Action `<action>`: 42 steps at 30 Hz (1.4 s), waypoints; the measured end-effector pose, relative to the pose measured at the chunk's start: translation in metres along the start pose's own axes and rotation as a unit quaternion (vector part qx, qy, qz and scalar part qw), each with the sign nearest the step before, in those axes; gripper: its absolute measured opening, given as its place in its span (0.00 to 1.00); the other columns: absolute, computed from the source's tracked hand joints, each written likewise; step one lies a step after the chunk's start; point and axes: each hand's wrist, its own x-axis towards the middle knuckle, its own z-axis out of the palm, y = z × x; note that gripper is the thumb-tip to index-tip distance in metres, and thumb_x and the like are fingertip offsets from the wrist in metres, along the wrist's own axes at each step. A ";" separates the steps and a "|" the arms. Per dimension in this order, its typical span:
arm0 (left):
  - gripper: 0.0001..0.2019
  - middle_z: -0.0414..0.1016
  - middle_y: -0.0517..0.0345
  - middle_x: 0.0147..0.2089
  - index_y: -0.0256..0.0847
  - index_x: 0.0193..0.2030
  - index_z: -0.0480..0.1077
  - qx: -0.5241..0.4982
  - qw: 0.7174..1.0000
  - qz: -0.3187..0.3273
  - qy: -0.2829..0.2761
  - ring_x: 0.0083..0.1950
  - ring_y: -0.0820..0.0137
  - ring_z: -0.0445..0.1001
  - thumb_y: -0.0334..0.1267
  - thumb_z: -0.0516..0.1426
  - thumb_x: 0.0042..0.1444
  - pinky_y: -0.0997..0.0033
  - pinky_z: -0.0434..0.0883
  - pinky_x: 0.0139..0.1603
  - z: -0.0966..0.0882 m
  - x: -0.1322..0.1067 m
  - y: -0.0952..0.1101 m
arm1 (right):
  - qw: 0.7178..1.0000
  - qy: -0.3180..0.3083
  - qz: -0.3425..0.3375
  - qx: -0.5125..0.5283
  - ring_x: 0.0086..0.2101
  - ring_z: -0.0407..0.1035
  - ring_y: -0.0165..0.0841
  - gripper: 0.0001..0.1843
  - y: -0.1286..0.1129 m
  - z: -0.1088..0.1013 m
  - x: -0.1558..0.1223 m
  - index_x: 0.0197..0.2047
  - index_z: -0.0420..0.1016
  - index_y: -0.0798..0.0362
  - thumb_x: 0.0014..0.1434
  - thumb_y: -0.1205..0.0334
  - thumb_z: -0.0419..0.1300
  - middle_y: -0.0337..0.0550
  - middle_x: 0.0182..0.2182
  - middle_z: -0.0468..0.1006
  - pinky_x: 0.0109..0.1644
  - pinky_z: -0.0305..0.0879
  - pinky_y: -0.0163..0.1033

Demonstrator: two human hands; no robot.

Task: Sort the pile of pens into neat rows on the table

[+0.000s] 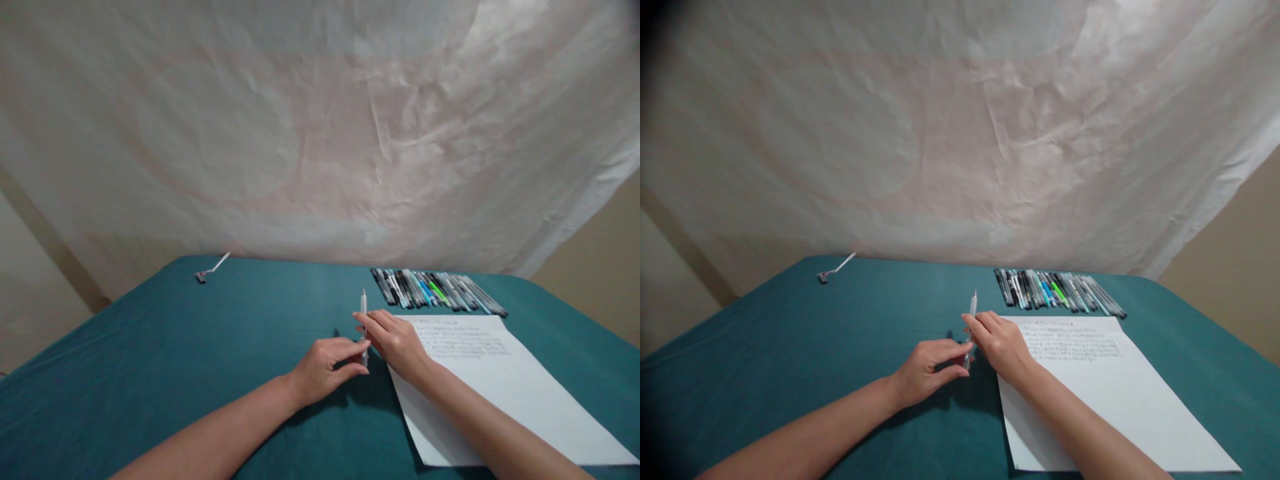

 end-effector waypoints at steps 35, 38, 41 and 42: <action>0.24 0.54 0.53 0.61 0.46 0.60 0.51 0.080 0.967 0.027 -0.240 0.61 0.64 0.52 0.48 0.46 0.56 0.57 0.49 0.60 -0.002 0.013 0.033 | 0.950 0.041 0.283 0.122 0.28 0.69 0.32 0.17 0.072 -0.053 -0.019 0.41 0.71 0.53 0.58 0.53 0.47 0.43 0.28 0.75 0.28 0.63 0.34; 0.25 0.52 0.54 0.62 0.47 0.60 0.51 0.105 0.963 0.035 -0.247 0.62 0.63 0.51 0.49 0.45 0.56 0.56 0.47 0.61 0.002 0.015 0.031 | 0.916 0.047 0.358 0.173 0.20 0.64 0.29 0.16 0.095 -0.065 -0.054 0.33 0.69 0.56 0.54 0.51 0.51 0.39 0.19 0.70 0.21 0.59 0.32; 0.26 0.51 0.53 0.62 0.47 0.60 0.51 0.114 0.960 0.036 -0.252 0.62 0.63 0.50 0.50 0.45 0.56 0.56 0.46 0.61 0.007 0.019 0.029 | 0.882 0.081 0.420 0.198 0.17 0.60 0.27 0.15 0.108 -0.073 -0.092 0.30 0.67 0.56 0.51 0.51 0.54 0.35 0.16 0.65 0.19 0.57 0.31; 0.26 0.51 0.53 0.63 0.47 0.60 0.51 0.115 0.960 0.037 -0.253 0.62 0.63 0.50 0.51 0.45 0.56 0.56 0.46 0.61 0.009 0.021 0.029 | 0.867 0.092 0.438 0.219 0.17 0.60 0.27 0.15 0.110 -0.075 -0.102 0.31 0.67 0.56 0.51 0.51 0.54 0.35 0.16 0.65 0.19 0.57 0.32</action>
